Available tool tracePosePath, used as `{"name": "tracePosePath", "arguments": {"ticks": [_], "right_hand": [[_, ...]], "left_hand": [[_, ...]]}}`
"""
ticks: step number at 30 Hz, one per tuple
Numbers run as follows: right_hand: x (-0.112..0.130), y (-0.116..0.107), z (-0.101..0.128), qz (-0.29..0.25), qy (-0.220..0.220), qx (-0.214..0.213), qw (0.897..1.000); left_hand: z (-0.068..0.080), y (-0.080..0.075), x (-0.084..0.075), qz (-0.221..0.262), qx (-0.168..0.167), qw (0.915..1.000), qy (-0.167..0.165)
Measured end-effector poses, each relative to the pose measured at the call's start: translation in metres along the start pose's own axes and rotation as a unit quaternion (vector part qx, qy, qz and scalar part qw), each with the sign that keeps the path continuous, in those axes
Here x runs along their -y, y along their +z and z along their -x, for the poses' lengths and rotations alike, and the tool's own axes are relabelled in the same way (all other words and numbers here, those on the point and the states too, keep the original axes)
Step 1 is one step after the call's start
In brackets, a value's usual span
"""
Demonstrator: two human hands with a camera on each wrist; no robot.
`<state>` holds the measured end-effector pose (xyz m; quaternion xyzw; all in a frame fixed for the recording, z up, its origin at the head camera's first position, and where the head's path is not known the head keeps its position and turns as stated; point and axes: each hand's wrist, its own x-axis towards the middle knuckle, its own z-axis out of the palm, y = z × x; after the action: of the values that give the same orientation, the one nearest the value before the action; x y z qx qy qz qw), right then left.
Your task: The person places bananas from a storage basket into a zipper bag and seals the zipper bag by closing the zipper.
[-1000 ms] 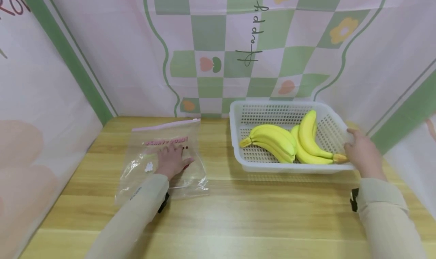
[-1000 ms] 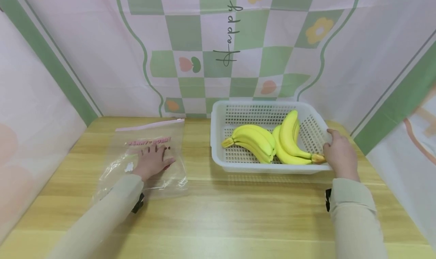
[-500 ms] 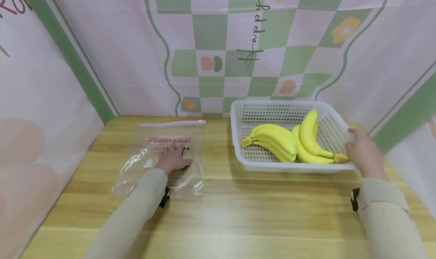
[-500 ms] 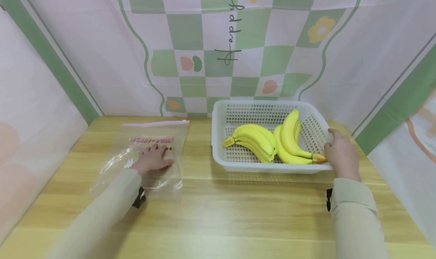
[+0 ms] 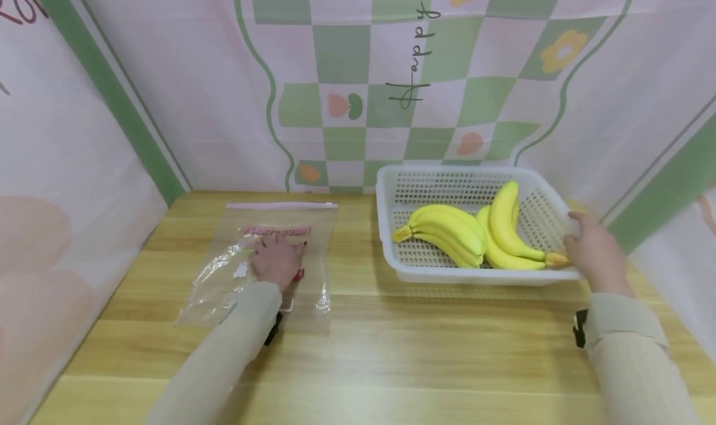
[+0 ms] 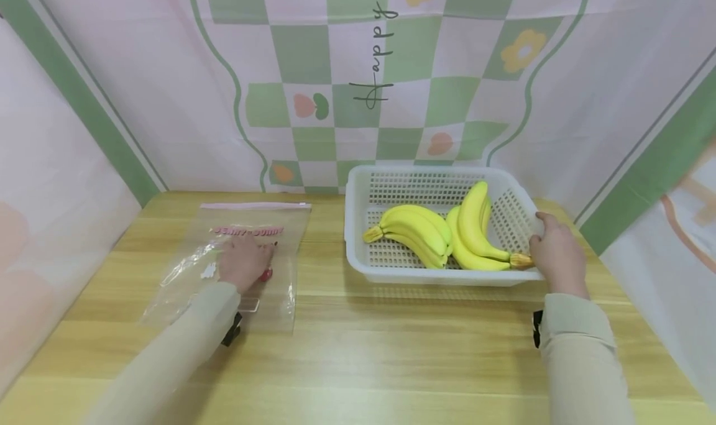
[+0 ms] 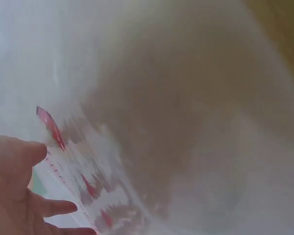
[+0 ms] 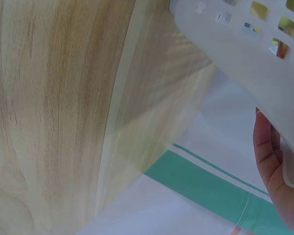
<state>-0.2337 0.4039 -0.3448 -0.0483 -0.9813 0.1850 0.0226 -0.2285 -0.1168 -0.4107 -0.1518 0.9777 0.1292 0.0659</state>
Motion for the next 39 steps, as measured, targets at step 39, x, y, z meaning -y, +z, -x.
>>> {"name": "tracePosePath", "arguments": {"ticks": [39], "right_hand": [[0.002, -0.001, 0.001, -0.002, 0.008, 0.007, 1.000]], "left_hand": [[-0.001, -0.016, 0.014, 0.006, 0.093, 0.9898, 0.108]]}}
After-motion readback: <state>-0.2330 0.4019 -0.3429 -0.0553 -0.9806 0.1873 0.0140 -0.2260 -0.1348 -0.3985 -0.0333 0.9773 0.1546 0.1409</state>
